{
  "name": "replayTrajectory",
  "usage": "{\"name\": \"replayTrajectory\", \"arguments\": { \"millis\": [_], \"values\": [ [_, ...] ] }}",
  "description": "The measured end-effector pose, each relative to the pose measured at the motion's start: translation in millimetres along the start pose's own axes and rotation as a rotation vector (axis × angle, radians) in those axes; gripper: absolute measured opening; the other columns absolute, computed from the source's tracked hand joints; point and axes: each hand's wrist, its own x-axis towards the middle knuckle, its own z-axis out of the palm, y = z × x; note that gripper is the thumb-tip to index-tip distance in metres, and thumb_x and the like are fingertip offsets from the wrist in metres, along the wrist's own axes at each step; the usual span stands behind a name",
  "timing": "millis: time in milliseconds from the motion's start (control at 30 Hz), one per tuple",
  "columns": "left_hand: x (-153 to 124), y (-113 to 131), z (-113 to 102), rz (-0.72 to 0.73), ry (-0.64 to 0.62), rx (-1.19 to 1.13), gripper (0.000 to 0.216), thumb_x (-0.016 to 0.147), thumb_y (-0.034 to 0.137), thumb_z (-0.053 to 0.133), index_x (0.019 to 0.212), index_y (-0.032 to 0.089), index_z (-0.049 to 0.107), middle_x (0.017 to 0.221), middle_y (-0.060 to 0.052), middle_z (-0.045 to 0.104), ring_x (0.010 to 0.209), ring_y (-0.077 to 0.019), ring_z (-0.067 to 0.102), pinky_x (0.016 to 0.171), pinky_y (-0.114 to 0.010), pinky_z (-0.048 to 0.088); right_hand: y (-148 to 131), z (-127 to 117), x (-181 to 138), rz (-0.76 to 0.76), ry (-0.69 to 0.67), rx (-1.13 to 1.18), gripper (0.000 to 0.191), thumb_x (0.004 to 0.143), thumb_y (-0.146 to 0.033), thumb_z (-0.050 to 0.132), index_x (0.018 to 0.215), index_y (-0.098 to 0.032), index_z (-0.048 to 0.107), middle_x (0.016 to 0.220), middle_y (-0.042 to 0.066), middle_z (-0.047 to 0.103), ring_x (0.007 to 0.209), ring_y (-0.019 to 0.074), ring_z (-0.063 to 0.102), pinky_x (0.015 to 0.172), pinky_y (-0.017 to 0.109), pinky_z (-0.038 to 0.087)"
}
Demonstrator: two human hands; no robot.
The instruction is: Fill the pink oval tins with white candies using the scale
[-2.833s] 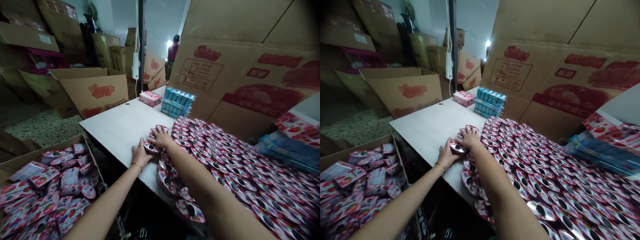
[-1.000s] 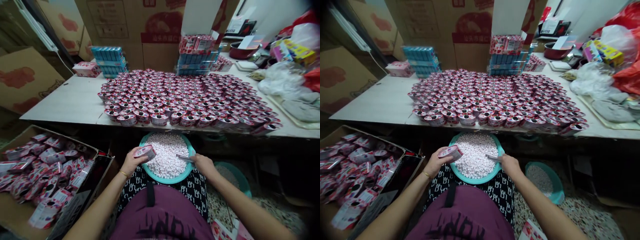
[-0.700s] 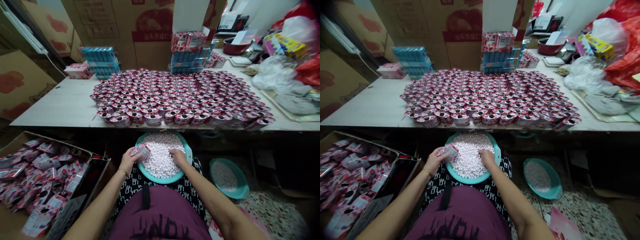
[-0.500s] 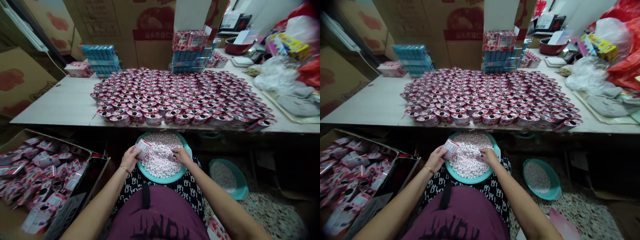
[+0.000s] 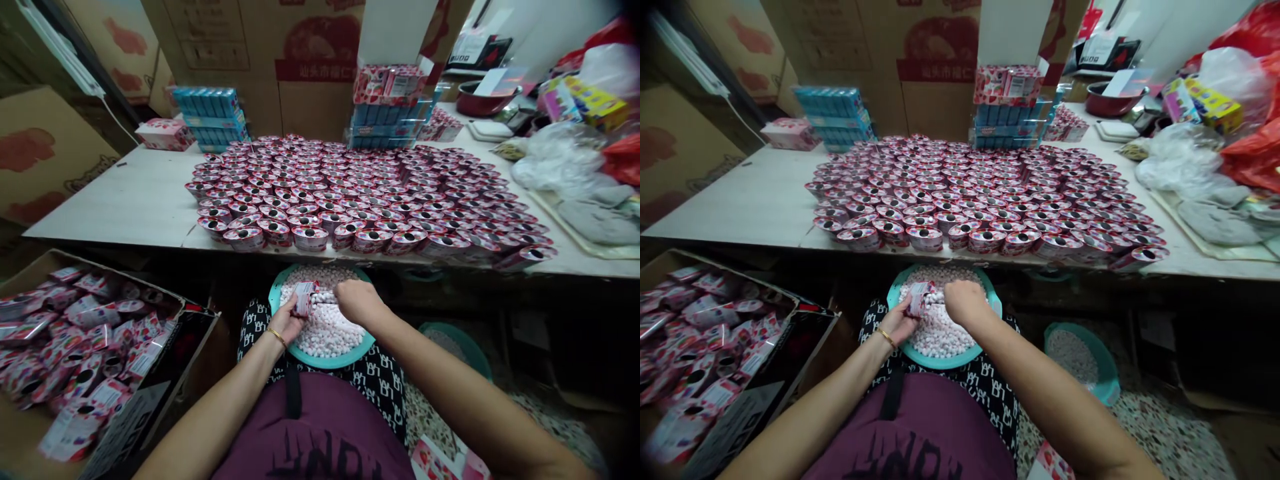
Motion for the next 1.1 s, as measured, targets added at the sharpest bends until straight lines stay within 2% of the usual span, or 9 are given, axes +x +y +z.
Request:
{"name": "replayTrajectory", "arguments": {
  "millis": [133, 267, 333, 433, 567, 700, 900, 1000, 1100],
  "values": [
    [3.9, -1.4, -0.3, 0.001, -0.013, -0.005, 0.010, 0.075, 0.019, 0.054, 0.082, 0.015, 0.060, 0.070, -0.003, 0.063, 0.059, -0.0102, 0.059, 0.054, -0.021, 0.048, -22.3, -26.1, 0.0, -0.089, 0.021, -0.060, 0.029, 0.077, -0.015, 0.038, 0.090, -0.012, 0.064, 0.087, 0.016, 0.064, 0.085, 0.0212, 0.060, 0.074, 0.031, 0.042],
    [2.8, 6.6, 0.9, 0.019, 0.015, -0.024, 0.010, 0.076, 0.020, 0.053, 0.081, 0.014, 0.060, 0.071, -0.002, 0.063, 0.059, -0.0098, 0.058, 0.056, -0.022, 0.049, 0.7, -29.3, -13.3, -0.053, 0.062, -0.106, 0.027, 0.076, -0.012, 0.038, 0.084, -0.013, 0.064, 0.084, 0.015, 0.065, 0.080, 0.0220, 0.061, 0.070, 0.031, 0.044],
    [1.1, 13.2, -1.6, 0.024, 0.017, -0.007, 0.011, 0.076, 0.019, 0.053, 0.082, 0.014, 0.060, 0.072, -0.003, 0.064, 0.061, -0.0106, 0.059, 0.058, -0.023, 0.049, 24.4, -10.3, -20.4, 0.019, 0.037, -0.126, 0.026, 0.075, -0.010, 0.038, 0.083, -0.014, 0.063, 0.083, 0.013, 0.064, 0.077, 0.0224, 0.061, 0.066, 0.030, 0.044],
    [1.5, 21.4, -10.5, 0.055, -0.001, 0.038, 0.013, 0.076, 0.019, 0.052, 0.085, 0.014, 0.060, 0.074, -0.005, 0.064, 0.063, -0.0128, 0.059, 0.059, -0.026, 0.049, 48.4, 41.7, -21.0, 0.118, 0.008, -0.077, 0.027, 0.077, -0.010, 0.037, 0.086, -0.014, 0.062, 0.084, 0.012, 0.064, 0.078, 0.0209, 0.060, 0.067, 0.028, 0.042],
    [9.2, 21.7, -21.3, 0.120, 0.015, 0.068, 0.014, 0.077, 0.018, 0.050, 0.086, 0.015, 0.060, 0.072, -0.005, 0.063, 0.058, -0.0125, 0.058, 0.054, -0.025, 0.048, 36.2, 110.2, 1.5, 0.133, 0.017, 0.138, 0.028, 0.078, -0.011, 0.039, 0.093, -0.019, 0.061, 0.091, 0.008, 0.064, 0.082, 0.0177, 0.059, 0.068, 0.024, 0.040],
    [13.5, 18.9, -22.8, 0.036, 0.052, 0.013, 0.014, 0.078, 0.020, 0.049, 0.085, 0.014, 0.059, 0.073, -0.006, 0.063, 0.059, -0.0128, 0.058, 0.054, -0.025, 0.048, 22.2, 134.1, 22.3, 0.124, 0.063, 0.285, 0.029, 0.082, -0.019, 0.037, 0.093, -0.023, 0.062, 0.094, 0.005, 0.064, 0.086, 0.0178, 0.058, 0.068, 0.024, 0.040],
    [6.4, 21.7, -20.3, -0.031, 0.039, -0.079, 0.015, 0.077, 0.023, 0.051, 0.087, 0.015, 0.059, 0.072, -0.005, 0.062, 0.060, -0.0132, 0.057, 0.052, -0.025, 0.047, 43.9, 114.0, 16.2, 0.020, 0.113, 0.481, 0.028, 0.082, -0.026, 0.039, 0.094, -0.019, 0.064, 0.091, 0.004, 0.066, 0.082, 0.0154, 0.058, 0.068, 0.021, 0.040],
    [5.2, 18.4, -17.2, -0.028, 0.014, -0.073, 0.014, 0.079, 0.022, 0.048, 0.085, 0.015, 0.059, 0.070, -0.004, 0.062, 0.058, -0.0122, 0.056, 0.050, -0.024, 0.046, 44.8, 85.6, 10.2, -0.057, 0.143, 0.525, 0.028, 0.082, -0.028, 0.040, 0.088, -0.020, 0.066, 0.082, 0.003, 0.066, 0.076, 0.0145, 0.058, 0.065, 0.021, 0.039],
    [5.9, 13.7, -14.2, -0.062, -0.025, -0.048, 0.015, 0.080, 0.024, 0.047, 0.081, 0.014, 0.058, 0.067, -0.003, 0.061, 0.055, -0.0118, 0.055, 0.048, -0.024, 0.045, 34.4, 50.3, 5.2, -0.084, 0.114, 0.397, 0.026, 0.080, -0.026, 0.041, 0.081, -0.021, 0.066, 0.078, 0.004, 0.066, 0.077, 0.0152, 0.058, 0.063, 0.021, 0.038]
  ]
}}
